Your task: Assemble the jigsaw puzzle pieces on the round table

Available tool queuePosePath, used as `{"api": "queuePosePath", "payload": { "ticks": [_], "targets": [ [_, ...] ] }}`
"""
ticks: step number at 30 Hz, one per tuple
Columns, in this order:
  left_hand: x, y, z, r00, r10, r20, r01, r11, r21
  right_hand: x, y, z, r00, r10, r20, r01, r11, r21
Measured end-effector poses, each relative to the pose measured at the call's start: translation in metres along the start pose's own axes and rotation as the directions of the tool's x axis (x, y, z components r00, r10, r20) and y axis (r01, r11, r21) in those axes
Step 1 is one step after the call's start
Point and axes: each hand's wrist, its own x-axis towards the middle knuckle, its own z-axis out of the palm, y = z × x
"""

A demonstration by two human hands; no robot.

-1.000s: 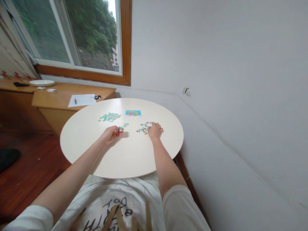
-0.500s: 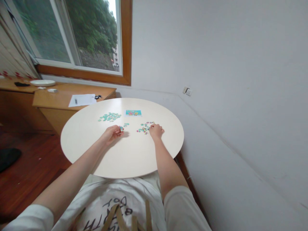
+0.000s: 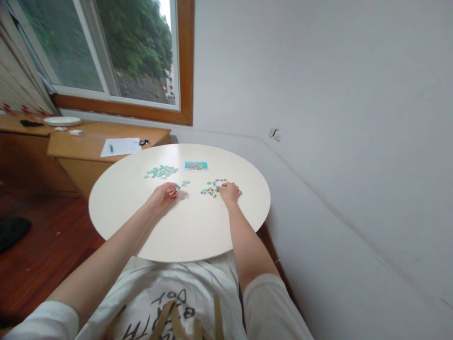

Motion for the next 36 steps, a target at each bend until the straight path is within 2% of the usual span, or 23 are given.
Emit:
{"api": "queuePosePath", "payload": {
  "ticks": [7, 12, 17, 28, 36],
  "targets": [
    [0.0006, 0.0014, -0.0003, 0.998, -0.011, -0.057, 0.01, 1.0, -0.019, 0.001, 0.0015, -0.0005, 1.0, 0.017, -0.013, -0.017, 1.0, 0.024],
    [0.0004, 0.002, 0.0014, 0.998, -0.008, -0.062, 0.007, 1.0, -0.014, 0.001, 0.0004, -0.0014, 1.0, 0.018, -0.001, -0.018, 1.0, 0.002],
    [0.0, 0.0007, 0.0007, 0.998, -0.003, -0.069, 0.002, 1.0, -0.013, 0.0015, 0.0006, 0.0007, 0.998, 0.018, -0.056, -0.021, 0.998, -0.053],
    [-0.0018, 0.0018, 0.002, 0.99, 0.009, -0.139, -0.013, 1.0, -0.029, 0.0015, 0.0014, 0.0019, 0.999, 0.004, -0.051, -0.009, 0.996, -0.087],
    [0.0037, -0.0019, -0.0046, 0.991, 0.061, -0.119, -0.062, 0.998, -0.001, 0.0008, 0.0012, 0.0006, 0.999, 0.006, -0.05, -0.01, 0.997, -0.082]
  ]
}}
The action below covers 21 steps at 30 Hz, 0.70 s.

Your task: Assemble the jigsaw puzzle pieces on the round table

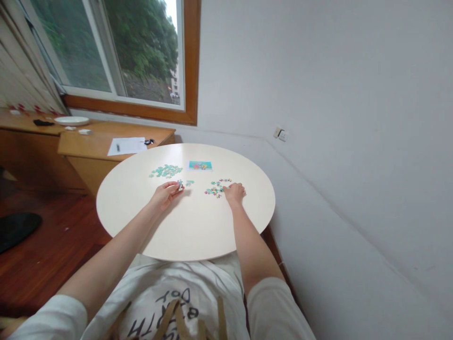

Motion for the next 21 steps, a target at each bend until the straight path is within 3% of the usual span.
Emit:
{"api": "queuePosePath", "payload": {
  "ticks": [15, 21],
  "targets": [
    [0.0055, -0.0038, -0.0021, 1.0, -0.011, -0.012, 0.011, 1.0, 0.003, -0.0022, 0.0014, -0.0002, 0.999, -0.029, 0.035, 0.023, 0.988, 0.153],
    [0.0055, -0.0039, -0.0009, 1.0, -0.005, -0.015, 0.005, 1.0, 0.003, -0.0031, 0.0024, 0.0011, 0.997, -0.079, -0.025, 0.082, 0.985, 0.149]
  ]
}}
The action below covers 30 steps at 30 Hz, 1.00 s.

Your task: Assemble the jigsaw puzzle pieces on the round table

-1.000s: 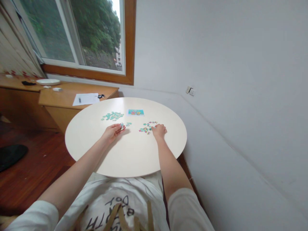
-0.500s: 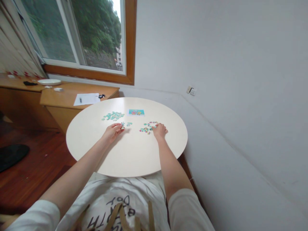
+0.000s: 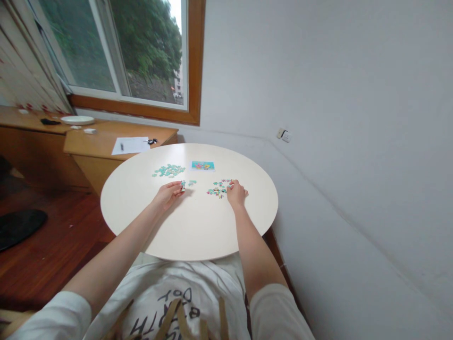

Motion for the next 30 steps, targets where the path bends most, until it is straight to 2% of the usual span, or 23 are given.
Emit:
{"api": "queuePosePath", "payload": {
  "ticks": [10, 17, 23, 25, 30],
  "targets": [
    [0.001, 0.0, 0.001, 1.0, -0.014, -0.007, 0.014, 1.0, -0.023, -0.007, -0.006, -0.005, 0.989, -0.147, -0.023, 0.146, 0.989, -0.038],
    [0.002, -0.002, -0.001, 1.0, -0.006, 0.002, 0.006, 1.0, -0.028, -0.007, -0.005, -0.004, 0.982, -0.186, 0.015, 0.186, 0.982, -0.006],
    [0.002, -0.003, -0.002, 1.0, 0.004, 0.009, -0.004, 1.0, -0.025, -0.008, -0.006, -0.002, 0.965, -0.253, 0.068, 0.256, 0.966, -0.045],
    [0.003, -0.003, -0.002, 1.0, 0.004, 0.017, -0.004, 1.0, -0.014, -0.008, -0.007, -0.002, 0.962, -0.272, 0.041, 0.274, 0.96, -0.051],
    [0.002, -0.003, -0.001, 1.0, -0.009, 0.02, 0.009, 1.0, -0.001, -0.011, -0.007, -0.005, 0.943, -0.311, -0.119, 0.312, 0.95, -0.009]
  ]
}}
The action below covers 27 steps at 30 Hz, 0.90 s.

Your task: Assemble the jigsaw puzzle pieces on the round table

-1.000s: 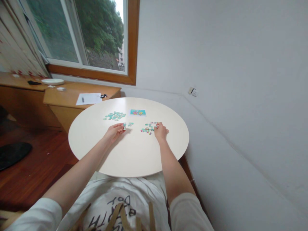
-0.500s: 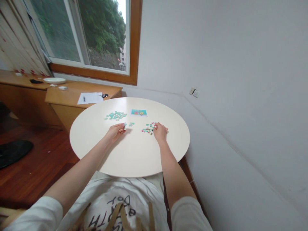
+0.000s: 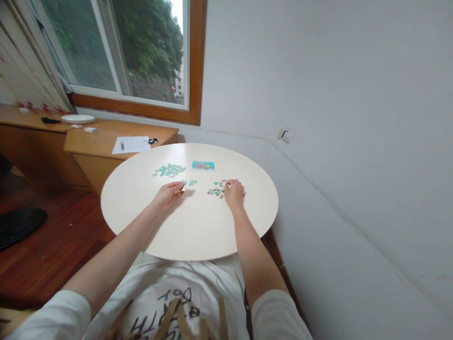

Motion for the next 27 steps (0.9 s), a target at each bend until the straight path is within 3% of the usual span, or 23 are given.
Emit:
{"api": "queuePosePath", "payload": {
  "ticks": [7, 15, 27],
  "targets": [
    [-0.003, 0.003, 0.001, 1.0, -0.005, -0.011, 0.004, 1.0, -0.012, -0.004, 0.0, 0.001, 0.999, 0.038, 0.017, -0.04, 0.972, 0.231],
    [-0.001, 0.001, -0.001, 1.0, 0.001, -0.008, -0.001, 1.0, 0.005, -0.003, 0.013, 0.014, 0.996, 0.076, -0.045, -0.043, 0.859, 0.511],
    [-0.002, 0.001, 0.0, 0.999, 0.052, -0.005, -0.051, 0.994, 0.101, -0.002, 0.015, 0.016, 0.974, 0.213, 0.078, -0.205, 0.678, 0.706]
  ]
}}
